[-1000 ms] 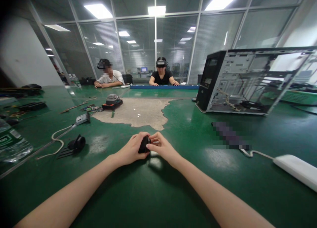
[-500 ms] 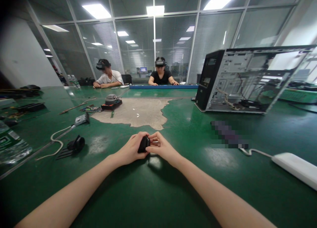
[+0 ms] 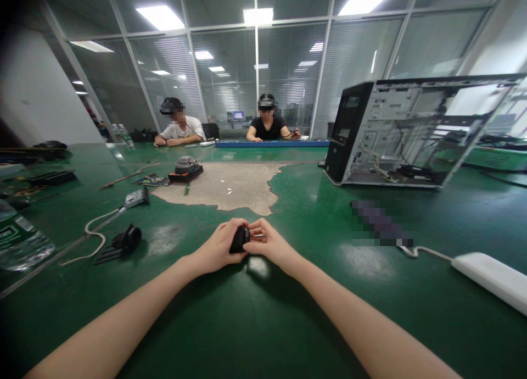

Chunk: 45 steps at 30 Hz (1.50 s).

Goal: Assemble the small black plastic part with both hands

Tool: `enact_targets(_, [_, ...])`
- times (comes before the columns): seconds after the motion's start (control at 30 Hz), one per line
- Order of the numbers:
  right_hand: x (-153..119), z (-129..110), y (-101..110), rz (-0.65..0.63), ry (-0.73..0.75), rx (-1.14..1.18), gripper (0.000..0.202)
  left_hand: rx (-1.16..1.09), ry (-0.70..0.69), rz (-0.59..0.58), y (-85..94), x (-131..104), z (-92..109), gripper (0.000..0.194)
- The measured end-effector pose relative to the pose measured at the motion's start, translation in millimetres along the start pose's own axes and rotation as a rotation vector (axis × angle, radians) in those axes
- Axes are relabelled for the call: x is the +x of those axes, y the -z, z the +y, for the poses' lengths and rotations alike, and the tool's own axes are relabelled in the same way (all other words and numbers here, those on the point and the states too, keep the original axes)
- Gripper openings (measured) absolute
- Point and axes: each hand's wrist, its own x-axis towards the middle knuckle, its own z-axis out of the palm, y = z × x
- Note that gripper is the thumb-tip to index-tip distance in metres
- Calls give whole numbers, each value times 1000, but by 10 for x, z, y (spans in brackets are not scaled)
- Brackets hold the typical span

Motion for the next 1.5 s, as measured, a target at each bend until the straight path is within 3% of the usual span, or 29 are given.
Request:
enact_targets(0.2, [1,1,-21,46,19,4,26,-2,2,5,-9,-1,-6,57])
enact_targets(0.4, [32,25,-32,96,-29,-51,31,0,3,1,-3,0,-1,56])
enact_targets(0.67, [-12,-35,-14,-19,0,23,37,1,-7,-9,4,0,4,57])
enact_targets(0.83, [-4,-17,-30,25,30,25,27,7,-11,9,-16,-2,-15,55])
enact_targets(1.1, [20,21,-21,81,-26,-32,33,5,0,2,-12,-2,-11,54])
enact_targets(1.3, [-10,-16,-16,-19,17,56,37,7,-9,-13,-5,0,-8,56])
enact_targets(1.5, [-3,-8,-42,53,35,29,27,8,-9,4,-20,-1,-28,56])
